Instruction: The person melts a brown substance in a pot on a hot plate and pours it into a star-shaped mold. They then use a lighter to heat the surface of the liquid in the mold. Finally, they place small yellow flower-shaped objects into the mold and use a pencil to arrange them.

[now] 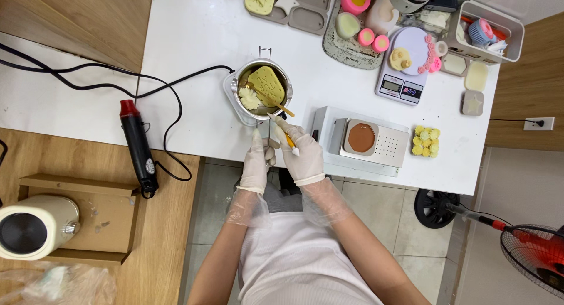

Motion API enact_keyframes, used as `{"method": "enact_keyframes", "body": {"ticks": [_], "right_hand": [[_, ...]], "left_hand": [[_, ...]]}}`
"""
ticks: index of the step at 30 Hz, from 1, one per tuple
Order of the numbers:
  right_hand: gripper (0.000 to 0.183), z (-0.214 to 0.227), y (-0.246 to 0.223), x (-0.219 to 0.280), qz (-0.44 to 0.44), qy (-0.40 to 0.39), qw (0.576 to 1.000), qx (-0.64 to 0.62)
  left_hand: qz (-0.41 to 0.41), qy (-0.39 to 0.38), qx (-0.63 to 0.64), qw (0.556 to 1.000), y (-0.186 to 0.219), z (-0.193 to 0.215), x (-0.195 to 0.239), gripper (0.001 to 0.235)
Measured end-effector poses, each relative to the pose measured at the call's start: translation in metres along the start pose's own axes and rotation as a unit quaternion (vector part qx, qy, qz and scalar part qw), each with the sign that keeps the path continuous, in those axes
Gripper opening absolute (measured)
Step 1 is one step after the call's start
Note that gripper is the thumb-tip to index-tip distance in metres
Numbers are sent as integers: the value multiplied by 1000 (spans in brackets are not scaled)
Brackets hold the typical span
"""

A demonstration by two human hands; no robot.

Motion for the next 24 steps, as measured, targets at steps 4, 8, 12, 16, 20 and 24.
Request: {"method": "enact_keyframes", "body": {"ticks": [4,8,12,16,20,24], "right_hand": [[30,3,0,-2,-8,1,1000,-10],[27,6,0,-4,-40,-1,999,-2],[28,6,4,-8,-90,27,988,-120],[29,0,15,-15,-136,51,931,-336],[25,-11,30,-20,-192,54,882,-428],[21,-15,40,-16,-192,96,893,-395]], "left_hand": [[-3,-3,21,1000,-3,-1,-3,67],[5,-12,43,999,-5,-1,-2,67],[9,-10,12,1000,-2,-1,2,68],[16,-7,30,999,0,-5,4,68],[18,-1,25,1000,1,-7,6,67],[17,2,20,1000,2,-7,9,68]]}}
Point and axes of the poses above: each hand's wrist, its own x-axis away from the middle knuckle, its own z-axis out of the back of the hand, y = z × x, the point moved 3 cm from there along -x, towards the middle knuckle, and after that the axes turned 12 degrees about -x, right-handed, at the moved point
